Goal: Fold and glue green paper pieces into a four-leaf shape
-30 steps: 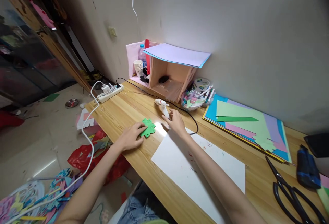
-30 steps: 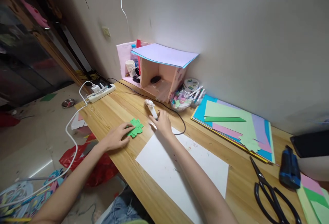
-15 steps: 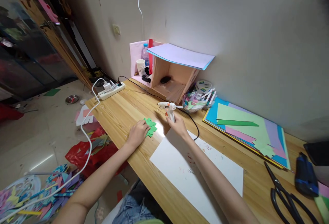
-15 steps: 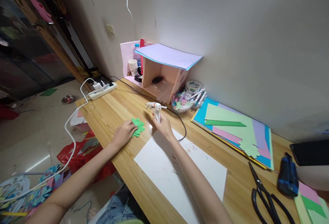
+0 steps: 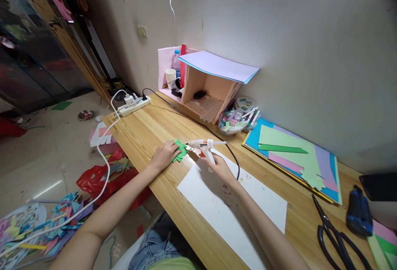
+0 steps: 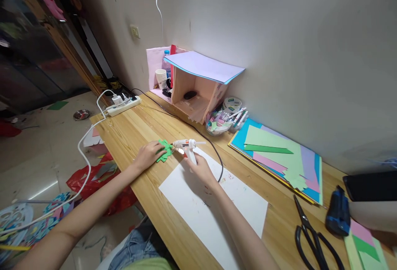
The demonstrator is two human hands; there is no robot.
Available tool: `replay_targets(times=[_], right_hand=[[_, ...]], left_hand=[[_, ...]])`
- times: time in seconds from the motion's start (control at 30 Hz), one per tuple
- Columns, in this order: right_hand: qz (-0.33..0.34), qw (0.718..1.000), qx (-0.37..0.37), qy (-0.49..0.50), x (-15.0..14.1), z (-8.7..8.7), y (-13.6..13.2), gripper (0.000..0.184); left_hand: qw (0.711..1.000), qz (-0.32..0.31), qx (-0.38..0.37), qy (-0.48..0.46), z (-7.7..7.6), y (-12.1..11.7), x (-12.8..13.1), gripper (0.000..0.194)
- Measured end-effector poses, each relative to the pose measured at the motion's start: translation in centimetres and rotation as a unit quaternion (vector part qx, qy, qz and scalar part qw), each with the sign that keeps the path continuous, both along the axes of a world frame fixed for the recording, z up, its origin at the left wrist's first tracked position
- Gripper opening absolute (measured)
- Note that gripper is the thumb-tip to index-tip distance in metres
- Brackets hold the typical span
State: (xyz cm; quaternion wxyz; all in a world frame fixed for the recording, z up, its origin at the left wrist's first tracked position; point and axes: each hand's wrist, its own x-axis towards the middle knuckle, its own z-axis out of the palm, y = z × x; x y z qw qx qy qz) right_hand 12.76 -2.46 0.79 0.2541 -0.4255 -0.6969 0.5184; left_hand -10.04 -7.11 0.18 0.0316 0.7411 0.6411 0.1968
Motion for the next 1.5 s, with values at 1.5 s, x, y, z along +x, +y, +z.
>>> replay_targets(times=[1.5], right_hand=[[0.041, 0.997, 0.016, -0.061, -1.6, 0.0, 0.2, 0.040]], left_hand=[[0.978, 0.109, -0.006, -0.177, -1.8, 0.8, -0.6, 0.022]])
